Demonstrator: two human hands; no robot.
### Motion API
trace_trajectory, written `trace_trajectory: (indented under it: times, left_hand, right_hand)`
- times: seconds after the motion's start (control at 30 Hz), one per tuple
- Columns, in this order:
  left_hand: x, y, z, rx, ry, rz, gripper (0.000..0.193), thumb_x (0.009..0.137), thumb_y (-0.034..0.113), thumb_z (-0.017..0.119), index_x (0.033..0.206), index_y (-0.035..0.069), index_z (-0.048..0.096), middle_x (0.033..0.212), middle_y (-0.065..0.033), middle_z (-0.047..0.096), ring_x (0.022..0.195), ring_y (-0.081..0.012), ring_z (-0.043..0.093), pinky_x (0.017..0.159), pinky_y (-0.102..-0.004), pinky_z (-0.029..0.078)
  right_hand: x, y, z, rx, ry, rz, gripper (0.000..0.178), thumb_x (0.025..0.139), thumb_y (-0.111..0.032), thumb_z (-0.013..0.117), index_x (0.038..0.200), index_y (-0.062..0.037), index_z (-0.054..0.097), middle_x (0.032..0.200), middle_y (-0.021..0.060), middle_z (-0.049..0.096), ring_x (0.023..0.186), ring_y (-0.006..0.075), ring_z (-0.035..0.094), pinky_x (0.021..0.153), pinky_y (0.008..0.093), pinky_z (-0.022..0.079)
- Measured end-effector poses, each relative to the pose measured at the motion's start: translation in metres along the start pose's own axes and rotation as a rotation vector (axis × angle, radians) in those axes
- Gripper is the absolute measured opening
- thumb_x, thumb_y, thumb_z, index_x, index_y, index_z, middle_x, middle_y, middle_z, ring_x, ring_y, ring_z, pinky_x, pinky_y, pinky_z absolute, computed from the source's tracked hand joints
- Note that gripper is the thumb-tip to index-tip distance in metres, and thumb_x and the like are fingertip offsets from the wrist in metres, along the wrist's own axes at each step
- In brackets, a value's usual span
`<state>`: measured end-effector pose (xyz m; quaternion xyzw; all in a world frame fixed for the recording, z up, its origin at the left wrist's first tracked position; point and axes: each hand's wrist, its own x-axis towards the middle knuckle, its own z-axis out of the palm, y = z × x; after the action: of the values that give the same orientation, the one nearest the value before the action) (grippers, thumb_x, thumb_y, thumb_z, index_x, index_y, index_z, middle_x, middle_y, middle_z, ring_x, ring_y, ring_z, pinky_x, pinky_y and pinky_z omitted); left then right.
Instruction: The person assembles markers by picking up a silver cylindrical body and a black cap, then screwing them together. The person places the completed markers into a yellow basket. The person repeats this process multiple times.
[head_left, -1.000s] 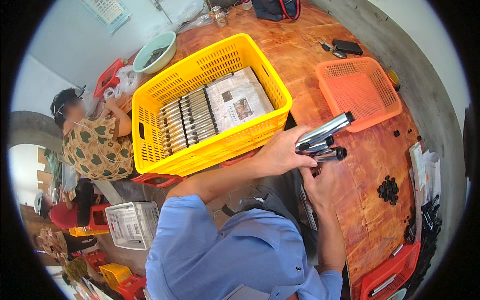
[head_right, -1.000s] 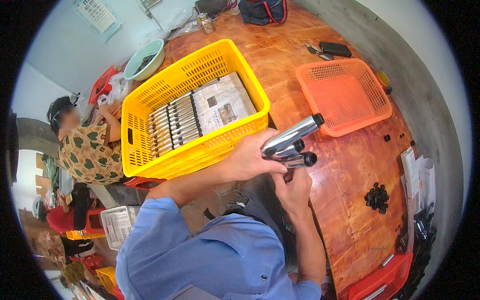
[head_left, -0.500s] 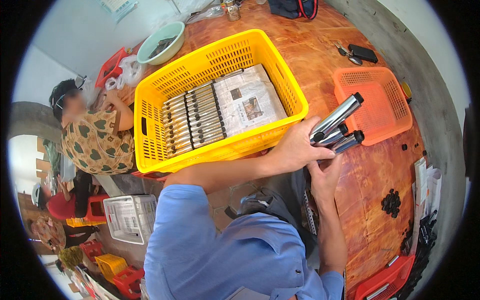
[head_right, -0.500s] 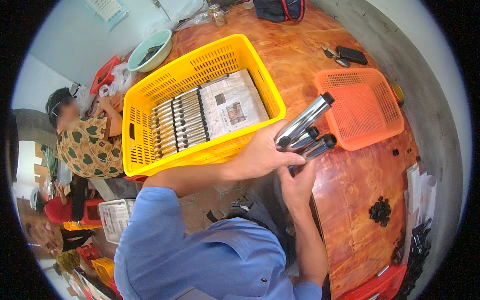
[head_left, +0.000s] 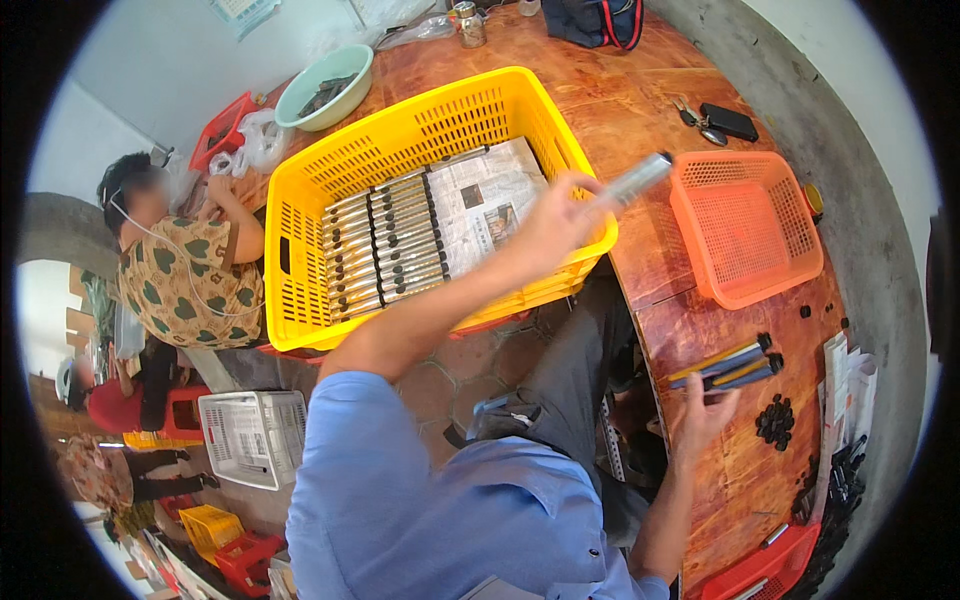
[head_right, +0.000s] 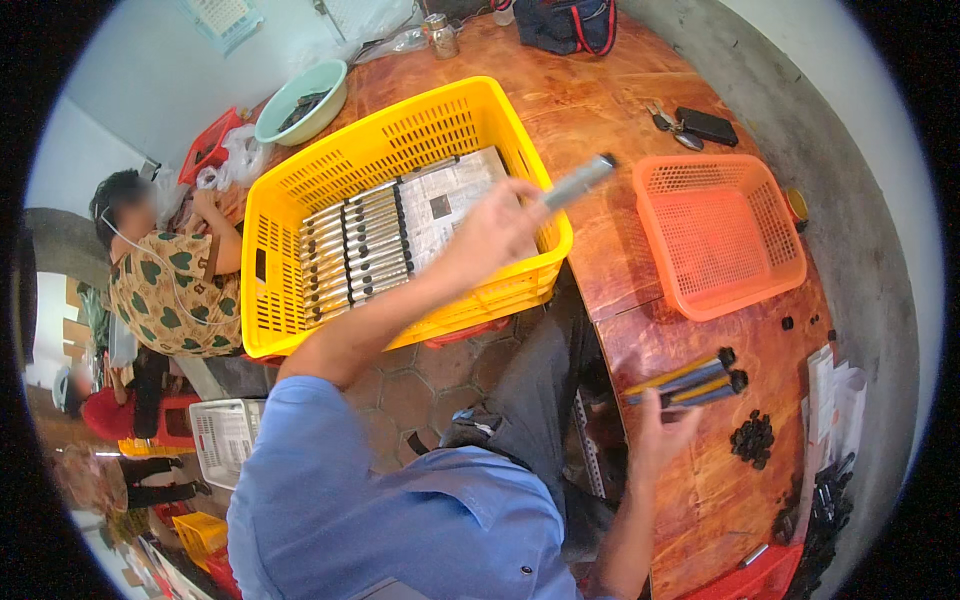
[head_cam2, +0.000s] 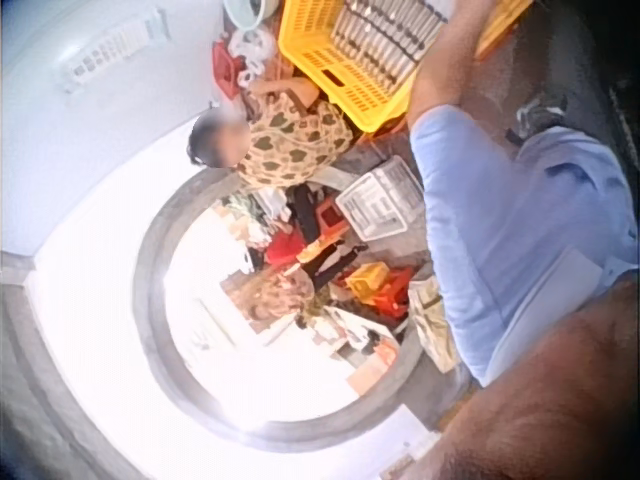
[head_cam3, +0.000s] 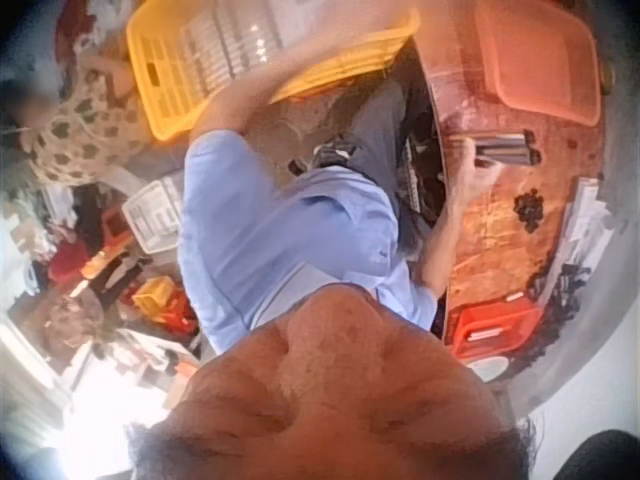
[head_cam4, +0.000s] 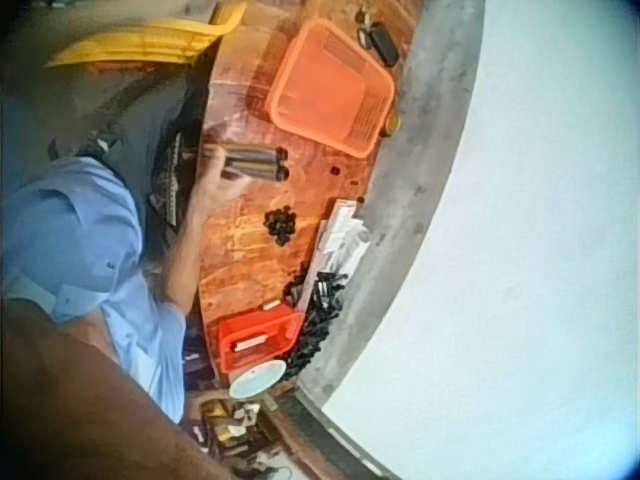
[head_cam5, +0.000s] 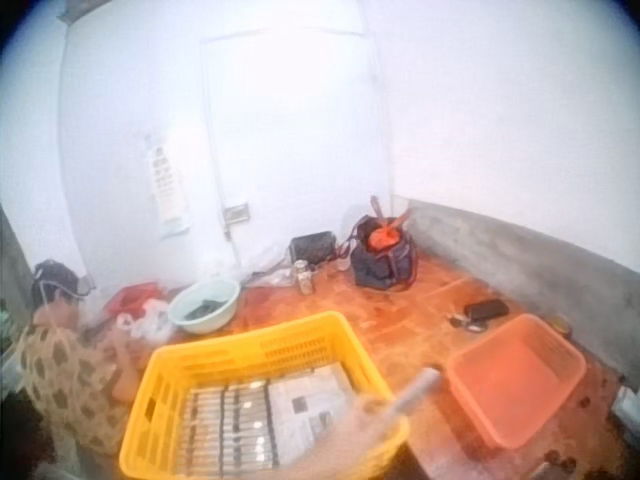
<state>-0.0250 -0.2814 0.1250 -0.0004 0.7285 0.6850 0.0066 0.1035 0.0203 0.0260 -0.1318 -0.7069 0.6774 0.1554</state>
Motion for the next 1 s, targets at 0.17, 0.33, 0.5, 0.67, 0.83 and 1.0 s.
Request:
trace_trajectory:
  times: [0.17,0.33,0.5,0.67,0.83,1.0]
  left_hand:
    - [0.067,-0.056,-0.112,0.269,0.181,-0.192,0.040,0.100,0.034,0.063,0.123,0.001,0.059,0.079,-0.0031,0.060,0.061,-0.0099,0.054,0.056,-0.0253,0.047]
    - [0.097,-0.174,-0.207,0.808,0.262,-0.267,0.049,0.092,0.039,0.070,0.125,0.003,0.059,0.098,-0.0146,0.070,0.086,-0.0256,0.068,0.076,-0.0386,0.054]
    - [0.121,-0.208,-0.235,1.141,0.306,-0.213,0.041,0.086,0.035,0.073,0.116,0.008,0.069,0.118,-0.0180,0.068,0.114,-0.0365,0.062,0.094,-0.0483,0.050]
    - [0.128,-0.210,-0.238,1.482,0.408,0.043,0.032,0.081,0.030,0.077,0.107,0.010,0.076,0.114,-0.0151,0.066,0.109,-0.0318,0.063,0.087,-0.0472,0.049]
    - [0.142,-0.235,-0.248,1.506,0.361,0.009,0.022,0.084,0.022,0.074,0.093,0.003,0.069,0.092,-0.0141,0.067,0.096,-0.0337,0.067,0.080,-0.0457,0.052]
    - [0.138,-0.257,-0.261,1.596,0.380,0.211,0.009,0.088,0.008,0.062,0.092,0.002,0.067,0.094,-0.0159,0.067,0.092,-0.0327,0.068,0.079,-0.0430,0.057]
  right_hand:
    - [0.021,0.041,-0.048,-0.111,0.158,-0.029,0.053,0.092,-0.005,0.072,0.138,0.0032,0.047,0.119,0.0100,0.060,0.103,0.0178,0.058,0.091,0.0320,0.050]
    - [0.019,0.052,-0.040,-0.072,0.214,-0.110,0.052,0.096,-0.013,0.070,0.140,0.0012,0.045,0.112,0.0098,0.063,0.097,0.0169,0.061,0.086,0.0321,0.051]
    - [0.019,0.055,-0.050,-0.043,0.193,0.004,0.064,0.094,-0.006,0.071,0.148,0.0024,0.038,0.129,0.0115,0.056,0.111,0.0196,0.056,0.098,0.0344,0.047]
    - [0.017,0.050,-0.045,-0.044,0.189,0.017,0.062,0.094,-0.006,0.070,0.147,0.0019,0.039,0.127,0.0113,0.056,0.110,0.0191,0.056,0.097,0.0340,0.048]
    - [0.019,0.055,-0.050,-0.093,0.197,-0.004,0.059,0.095,-0.007,0.069,0.146,0.0018,0.039,0.127,0.0116,0.056,0.110,0.0193,0.057,0.096,0.0344,0.048]
    - [0.016,0.043,-0.041,-0.086,0.205,-0.002,0.059,0.096,-0.007,0.068,0.146,0.0021,0.039,0.128,0.0121,0.055,0.109,0.0197,0.057,0.096,0.0343,0.049]
